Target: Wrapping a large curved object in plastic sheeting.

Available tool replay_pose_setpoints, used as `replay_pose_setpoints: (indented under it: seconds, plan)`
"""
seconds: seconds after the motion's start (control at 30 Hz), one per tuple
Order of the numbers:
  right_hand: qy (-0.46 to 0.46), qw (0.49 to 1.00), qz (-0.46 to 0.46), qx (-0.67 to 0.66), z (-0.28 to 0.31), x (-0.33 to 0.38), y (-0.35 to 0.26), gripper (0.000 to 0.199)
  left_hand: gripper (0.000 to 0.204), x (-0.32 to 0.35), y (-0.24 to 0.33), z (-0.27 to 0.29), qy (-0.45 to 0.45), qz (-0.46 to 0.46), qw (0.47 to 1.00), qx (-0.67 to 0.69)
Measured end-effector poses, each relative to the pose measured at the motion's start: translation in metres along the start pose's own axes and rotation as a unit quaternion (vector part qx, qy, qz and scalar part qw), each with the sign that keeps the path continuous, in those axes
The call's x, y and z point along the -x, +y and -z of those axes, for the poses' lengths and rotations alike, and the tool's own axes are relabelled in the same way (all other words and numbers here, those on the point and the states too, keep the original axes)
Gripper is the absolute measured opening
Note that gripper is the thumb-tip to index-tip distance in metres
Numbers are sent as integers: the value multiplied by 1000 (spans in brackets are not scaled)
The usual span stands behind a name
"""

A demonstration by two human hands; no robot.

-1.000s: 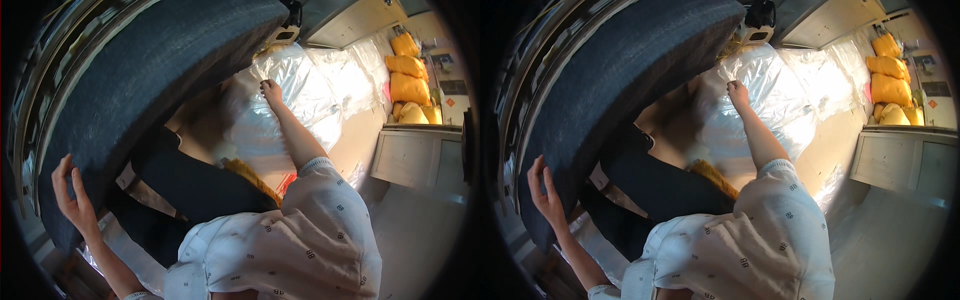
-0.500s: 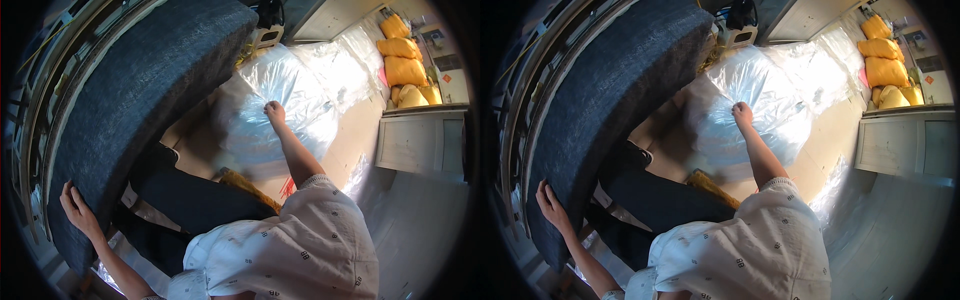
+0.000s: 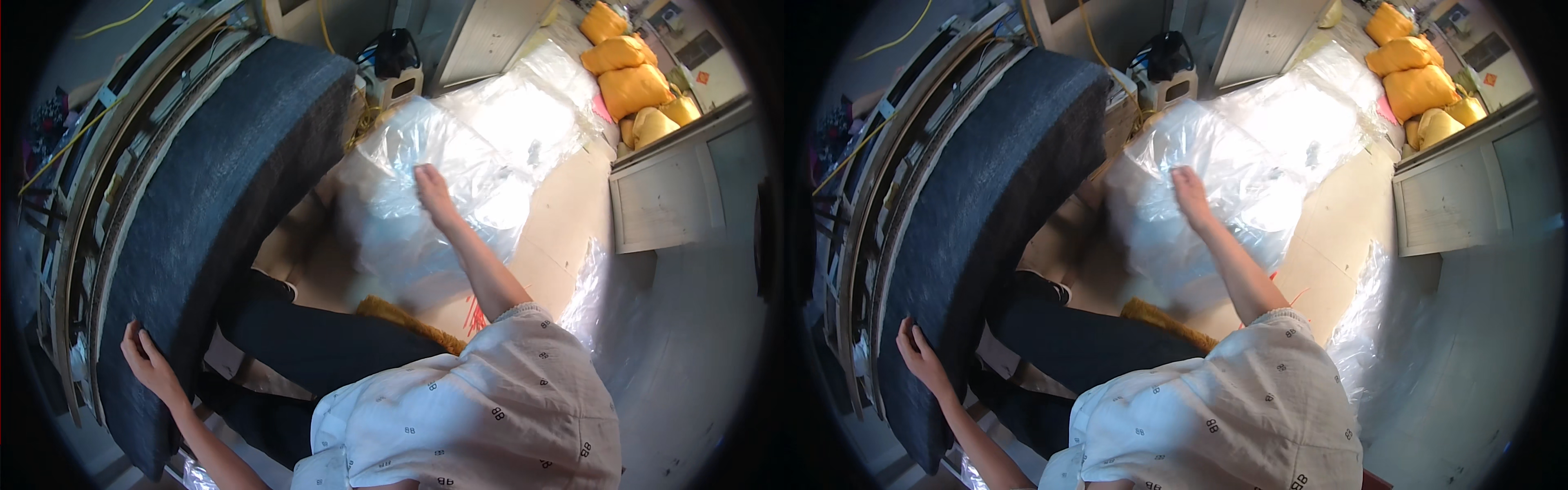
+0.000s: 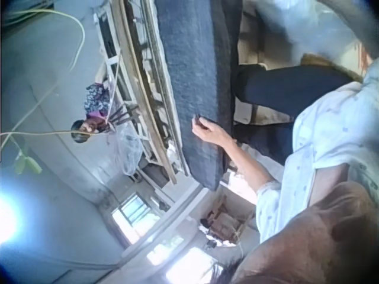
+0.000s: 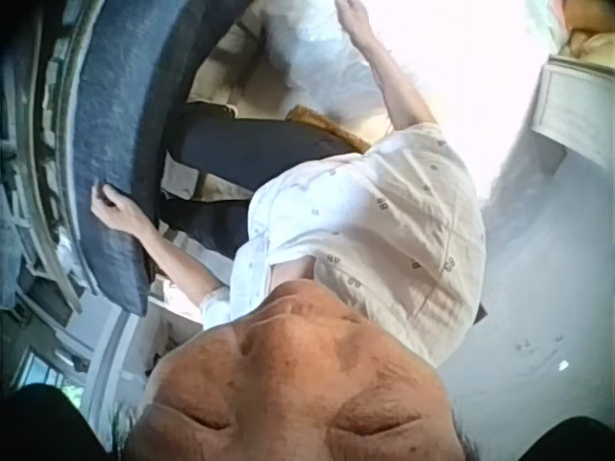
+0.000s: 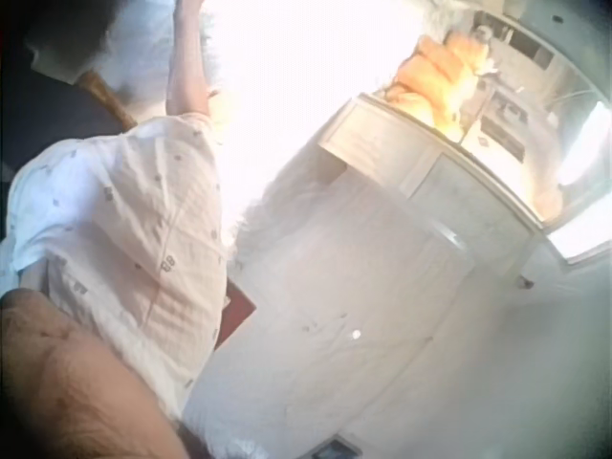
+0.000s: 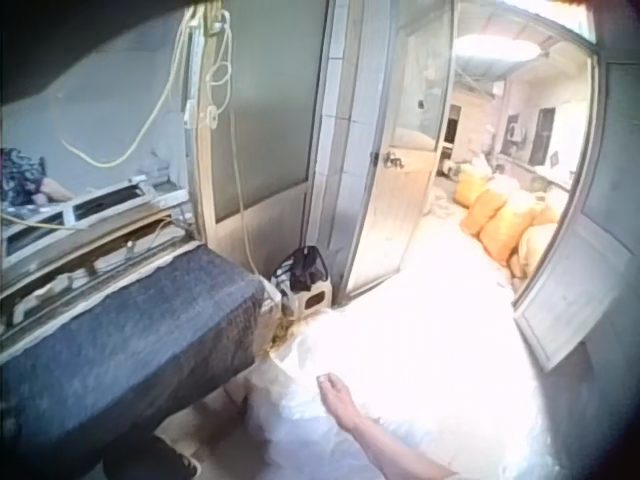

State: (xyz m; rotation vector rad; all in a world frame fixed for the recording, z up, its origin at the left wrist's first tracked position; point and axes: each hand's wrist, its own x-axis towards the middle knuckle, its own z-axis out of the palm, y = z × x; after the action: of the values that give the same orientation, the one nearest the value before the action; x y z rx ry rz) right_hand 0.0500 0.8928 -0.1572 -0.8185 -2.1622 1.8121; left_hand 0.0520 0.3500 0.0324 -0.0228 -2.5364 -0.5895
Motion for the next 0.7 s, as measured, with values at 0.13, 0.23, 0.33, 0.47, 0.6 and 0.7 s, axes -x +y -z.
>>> replay_pose_setpoints:
  seconds: [0.13, 0.23, 0.33, 0.47, 0.6, 0.7]
  plan:
    - [-96, 987, 85, -99, -64, 62, -103, 19, 30, 32, 83, -16, -95, -40, 989, 107]
    - [-336, 915, 133, -178, -97, 115, -166, 18, 57, 51, 167, -41, -211, 1, 909, 360]
    - [-379, 848, 313, -201, -121, 136, -233, 11, 81, 57, 198, -52, -241, 8, 847, 474]
    - [-320, 787, 440, -290, -129, 101, -346, 11, 50, 52, 165, -20, -502, 0, 684, 529]
    - [-210, 680, 626, -319, -148, 81, -431, 10, 60, 46, 40, 53, -292, 32, 799, 524]
    - [-72, 664, 744, 17, -177, 64, -407, 19, 58, 24, -189, 150, 82, 228, 919, 312]
